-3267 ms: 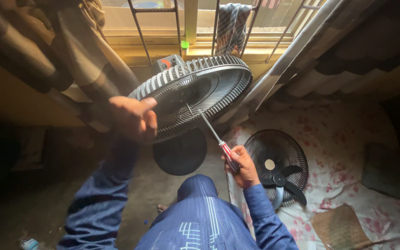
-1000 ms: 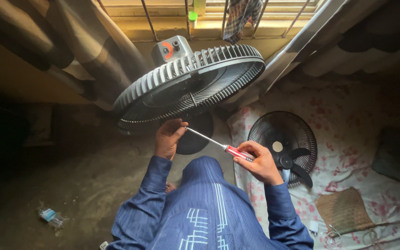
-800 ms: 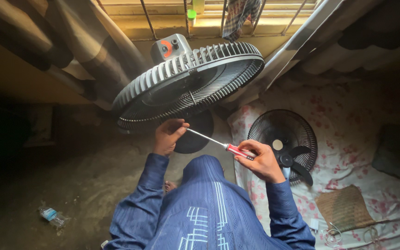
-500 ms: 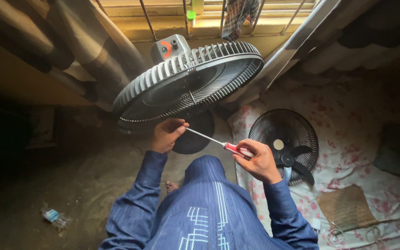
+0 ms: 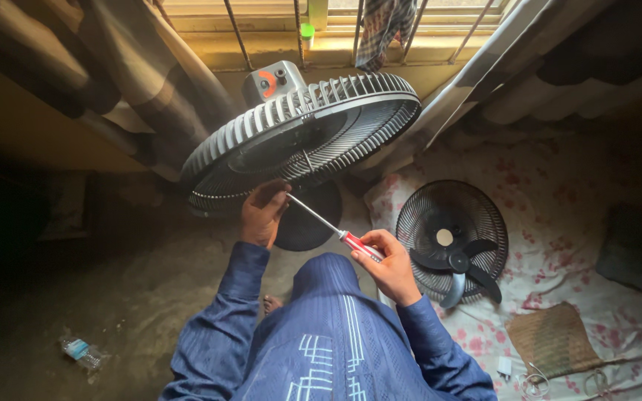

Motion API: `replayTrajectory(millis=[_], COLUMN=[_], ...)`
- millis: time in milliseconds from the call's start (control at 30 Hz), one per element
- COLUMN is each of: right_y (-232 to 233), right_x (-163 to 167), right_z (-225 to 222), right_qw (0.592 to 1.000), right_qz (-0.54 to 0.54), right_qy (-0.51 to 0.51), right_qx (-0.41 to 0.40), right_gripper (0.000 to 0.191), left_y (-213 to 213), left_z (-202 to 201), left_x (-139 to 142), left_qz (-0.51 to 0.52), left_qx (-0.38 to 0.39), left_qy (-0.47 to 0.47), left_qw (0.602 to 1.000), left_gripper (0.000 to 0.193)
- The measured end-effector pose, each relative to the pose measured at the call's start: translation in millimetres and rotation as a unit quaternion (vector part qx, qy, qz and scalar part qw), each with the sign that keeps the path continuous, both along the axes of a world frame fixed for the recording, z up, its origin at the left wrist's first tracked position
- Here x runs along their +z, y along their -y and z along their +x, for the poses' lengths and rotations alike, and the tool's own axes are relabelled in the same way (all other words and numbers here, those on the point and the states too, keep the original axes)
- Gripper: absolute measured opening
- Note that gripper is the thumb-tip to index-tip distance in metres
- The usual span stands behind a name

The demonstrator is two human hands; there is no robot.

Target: The person services an electric pedestal fan while sitting on the floor beside a bed. They use a screwdriver to unscrew the fan grille, remove the front cover, handle the blades, and work on the fan head, with a smaller fan lying on the bed nearby.

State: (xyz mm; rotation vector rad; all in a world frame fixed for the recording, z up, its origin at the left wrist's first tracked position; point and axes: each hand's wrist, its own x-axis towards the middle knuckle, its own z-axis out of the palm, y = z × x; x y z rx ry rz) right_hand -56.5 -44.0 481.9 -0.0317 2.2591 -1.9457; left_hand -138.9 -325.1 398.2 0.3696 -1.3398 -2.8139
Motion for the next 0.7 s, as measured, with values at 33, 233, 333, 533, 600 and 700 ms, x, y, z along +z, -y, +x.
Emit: replayTrajectory(millis=[33, 233, 333, 533, 600, 700], right_y=[1.2, 4.3, 5.3, -0.5, -2.5, -3.4], right_x=[-6.4, -29.7, -33.2, -33.5, -34.5, -36.4], right_z=[-1.0, -3.2, -4.5, -9.8, -14.5, -22.8], right_qw=[1.0, 0.997, 0.992, 0.984, 0.985, 0.986], right_qz=[-0.019, -0.07, -0.119, -0.151, -0.144, -0.128], right_qy=[0.006, 0.024, 0.047, 0.09, 0.09, 0.1], right_qx=[0.001, 0.005, 0.001, -0.024, -0.033, -0.041], right_gripper=[0.027, 0.03, 0.032, 0.031, 0.029, 0.029], left_y=[1.5, 6.6, 9.8, 1.8, 1.1, 1.7], left_z=[-1.7, -7.2, -8.5, 12.4, 25.6, 30.5], left_x=[0.0, -0.2, 0.6, 51.5, 90.0, 157.0], left_qz=[0.007, 0.03, 0.036, -0.369, -0.497, -0.609], left_qx=[0.0, -0.01, -0.006, 0.12, 0.16, 0.215], left_qy=[0.002, -0.053, -0.053, -0.076, -0.166, -0.294], left_qw=[1.0, 0.998, 0.998, 0.918, 0.836, 0.705], left_gripper=[0.027, 0.029, 0.028, 0.022, 0.017, 0.007])
